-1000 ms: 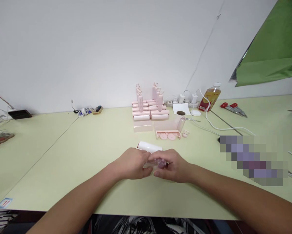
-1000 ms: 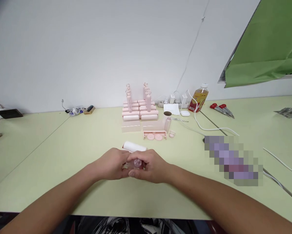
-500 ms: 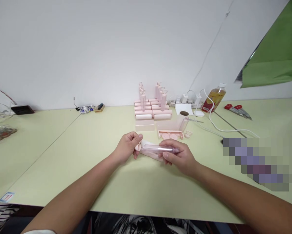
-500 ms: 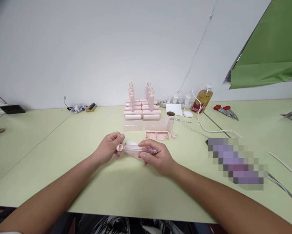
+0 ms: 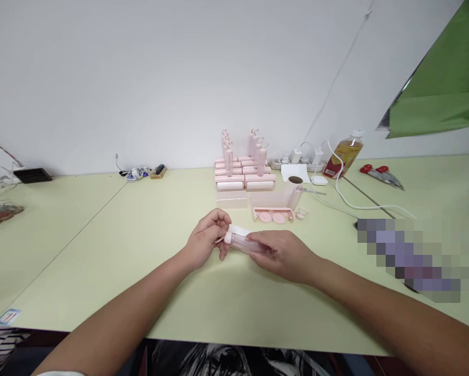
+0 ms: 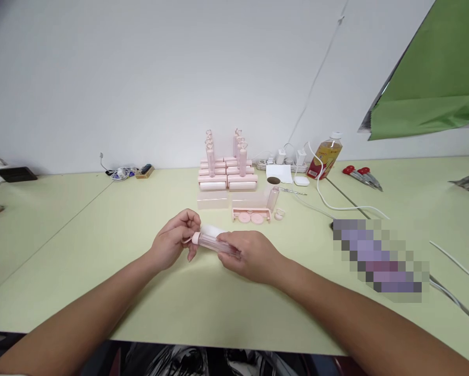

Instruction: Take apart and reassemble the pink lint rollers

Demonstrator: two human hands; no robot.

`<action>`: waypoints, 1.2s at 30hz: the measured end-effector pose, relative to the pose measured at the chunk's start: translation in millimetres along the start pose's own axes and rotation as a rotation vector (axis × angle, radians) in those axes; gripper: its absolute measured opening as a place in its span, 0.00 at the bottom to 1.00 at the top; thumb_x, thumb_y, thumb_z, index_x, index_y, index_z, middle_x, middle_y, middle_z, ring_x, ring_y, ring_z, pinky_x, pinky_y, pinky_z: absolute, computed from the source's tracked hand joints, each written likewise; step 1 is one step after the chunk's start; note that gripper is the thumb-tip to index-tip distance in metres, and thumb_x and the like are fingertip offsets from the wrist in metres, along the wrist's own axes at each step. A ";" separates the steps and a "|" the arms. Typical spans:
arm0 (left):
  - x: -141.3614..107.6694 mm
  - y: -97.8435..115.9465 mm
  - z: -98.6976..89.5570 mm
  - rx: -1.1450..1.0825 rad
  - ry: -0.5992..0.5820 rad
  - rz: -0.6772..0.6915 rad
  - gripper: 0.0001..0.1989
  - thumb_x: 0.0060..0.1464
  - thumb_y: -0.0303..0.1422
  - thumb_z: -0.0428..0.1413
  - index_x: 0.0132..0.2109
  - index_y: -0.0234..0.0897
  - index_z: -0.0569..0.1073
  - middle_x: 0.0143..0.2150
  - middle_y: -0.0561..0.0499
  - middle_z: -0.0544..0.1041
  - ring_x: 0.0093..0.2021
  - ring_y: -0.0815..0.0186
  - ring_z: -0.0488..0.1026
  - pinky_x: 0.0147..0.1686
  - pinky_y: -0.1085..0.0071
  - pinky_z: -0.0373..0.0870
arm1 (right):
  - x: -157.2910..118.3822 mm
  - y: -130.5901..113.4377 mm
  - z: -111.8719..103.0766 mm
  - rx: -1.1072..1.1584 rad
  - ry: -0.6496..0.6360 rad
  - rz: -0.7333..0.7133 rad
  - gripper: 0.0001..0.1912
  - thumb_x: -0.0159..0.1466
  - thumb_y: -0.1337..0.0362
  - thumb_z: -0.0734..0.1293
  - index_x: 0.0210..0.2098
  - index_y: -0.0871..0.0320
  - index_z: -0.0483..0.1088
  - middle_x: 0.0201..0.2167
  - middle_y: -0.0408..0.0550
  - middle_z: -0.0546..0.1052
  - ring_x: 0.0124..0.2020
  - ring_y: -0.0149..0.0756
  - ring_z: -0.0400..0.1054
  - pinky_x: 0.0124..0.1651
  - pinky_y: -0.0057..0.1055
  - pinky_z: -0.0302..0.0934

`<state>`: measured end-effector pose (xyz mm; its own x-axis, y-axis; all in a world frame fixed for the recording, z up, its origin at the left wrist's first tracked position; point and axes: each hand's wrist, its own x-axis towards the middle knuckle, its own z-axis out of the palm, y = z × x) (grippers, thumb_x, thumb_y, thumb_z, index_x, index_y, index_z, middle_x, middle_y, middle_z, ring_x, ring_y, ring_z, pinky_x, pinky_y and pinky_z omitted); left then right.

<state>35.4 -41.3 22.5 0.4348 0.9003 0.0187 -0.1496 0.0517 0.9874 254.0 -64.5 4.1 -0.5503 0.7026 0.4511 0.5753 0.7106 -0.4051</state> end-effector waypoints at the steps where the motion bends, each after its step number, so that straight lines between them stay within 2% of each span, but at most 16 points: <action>1: -1.9 1.9 0.5 -0.010 -0.055 0.021 0.07 0.51 0.32 0.56 0.37 0.37 0.65 0.26 0.58 0.66 0.18 0.73 0.66 0.16 0.75 0.65 | 0.1 -1.6 -0.8 -0.024 -0.033 0.004 0.09 0.60 0.64 0.64 0.39 0.59 0.72 0.25 0.46 0.75 0.24 0.32 0.65 0.28 0.27 0.55; 5: -6.0 5.7 2.5 0.030 -0.212 0.074 0.13 0.54 0.37 0.59 0.40 0.37 0.63 0.29 0.56 0.68 0.22 0.73 0.68 0.24 0.74 0.67 | 0.3 -6.9 -3.7 -0.037 -0.080 0.014 0.06 0.59 0.67 0.62 0.35 0.59 0.69 0.24 0.44 0.72 0.23 0.30 0.61 0.27 0.26 0.51; 8: -5.6 6.0 0.2 0.116 -0.273 0.015 0.16 0.56 0.44 0.57 0.39 0.38 0.61 0.28 0.55 0.71 0.24 0.71 0.69 0.26 0.73 0.67 | -0.1 -6.7 -5.5 -0.016 -0.091 0.018 0.07 0.64 0.62 0.61 0.35 0.59 0.67 0.25 0.45 0.72 0.23 0.31 0.60 0.27 0.26 0.51; 11: -4.8 6.9 -5.7 0.300 -0.342 -0.075 0.18 0.59 0.49 0.51 0.35 0.37 0.61 0.23 0.56 0.69 0.20 0.73 0.65 0.23 0.76 0.61 | -0.5 -4.6 -6.9 -0.034 -0.127 0.027 0.13 0.67 0.55 0.59 0.36 0.58 0.67 0.28 0.47 0.74 0.25 0.32 0.63 0.28 0.27 0.52; 14: -5.3 9.9 -10.6 0.448 -0.412 -0.092 0.22 0.60 0.50 0.48 0.29 0.36 0.62 0.20 0.56 0.65 0.20 0.74 0.59 0.22 0.76 0.56 | -0.5 -3.9 -7.9 -0.076 -0.168 0.033 0.15 0.69 0.53 0.57 0.40 0.58 0.67 0.31 0.49 0.76 0.29 0.36 0.66 0.31 0.29 0.54; 19: -7.1 13.3 -11.0 0.440 -0.525 -0.166 0.24 0.61 0.51 0.45 0.26 0.37 0.58 0.19 0.58 0.57 0.20 0.74 0.51 0.21 0.75 0.49 | -1.5 -5.8 -8.1 -0.107 -0.235 0.025 0.17 0.69 0.52 0.57 0.38 0.58 0.68 0.29 0.49 0.76 0.28 0.36 0.67 0.30 0.29 0.54; 24: -5.9 6.9 -7.2 0.428 -0.529 -0.136 0.24 0.61 0.51 0.46 0.26 0.37 0.55 0.21 0.59 0.52 0.21 0.74 0.46 0.21 0.74 0.45 | -2.8 -4.7 -5.9 -0.147 -0.234 0.027 0.18 0.69 0.51 0.56 0.37 0.58 0.68 0.28 0.48 0.76 0.27 0.36 0.68 0.28 0.29 0.52; 31: -3.3 -9.0 -3.1 0.487 -0.452 -0.063 0.25 0.61 0.53 0.43 0.27 0.37 0.56 0.22 0.58 0.54 0.22 0.73 0.49 0.22 0.74 0.49 | -4.2 -0.1 -1.7 -0.170 -0.212 0.044 0.18 0.69 0.52 0.57 0.36 0.59 0.68 0.29 0.51 0.77 0.28 0.38 0.68 0.29 0.29 0.52; 34: -3.9 -5.0 -3.7 0.553 -0.460 -0.016 0.24 0.61 0.52 0.43 0.27 0.37 0.57 0.23 0.57 0.54 0.23 0.72 0.50 0.23 0.75 0.50 | -2.3 -2.9 -3.1 -0.078 -0.230 0.084 0.17 0.68 0.52 0.58 0.34 0.59 0.69 0.27 0.49 0.75 0.26 0.35 0.66 0.28 0.29 0.52; 36: -5.6 3.1 -5.3 0.661 -0.461 0.036 0.23 0.61 0.51 0.43 0.28 0.37 0.59 0.24 0.57 0.57 0.25 0.72 0.53 0.25 0.75 0.52 | 0.4 -6.8 -5.1 0.081 -0.260 0.138 0.18 0.67 0.52 0.59 0.32 0.58 0.69 0.24 0.45 0.72 0.24 0.32 0.62 0.27 0.28 0.51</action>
<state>27.8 -43.8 24.6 0.7840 0.6202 -0.0270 0.3230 -0.3704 0.8709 253.0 -69.2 11.1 -0.6129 0.7709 0.1733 0.6108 0.6014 -0.5150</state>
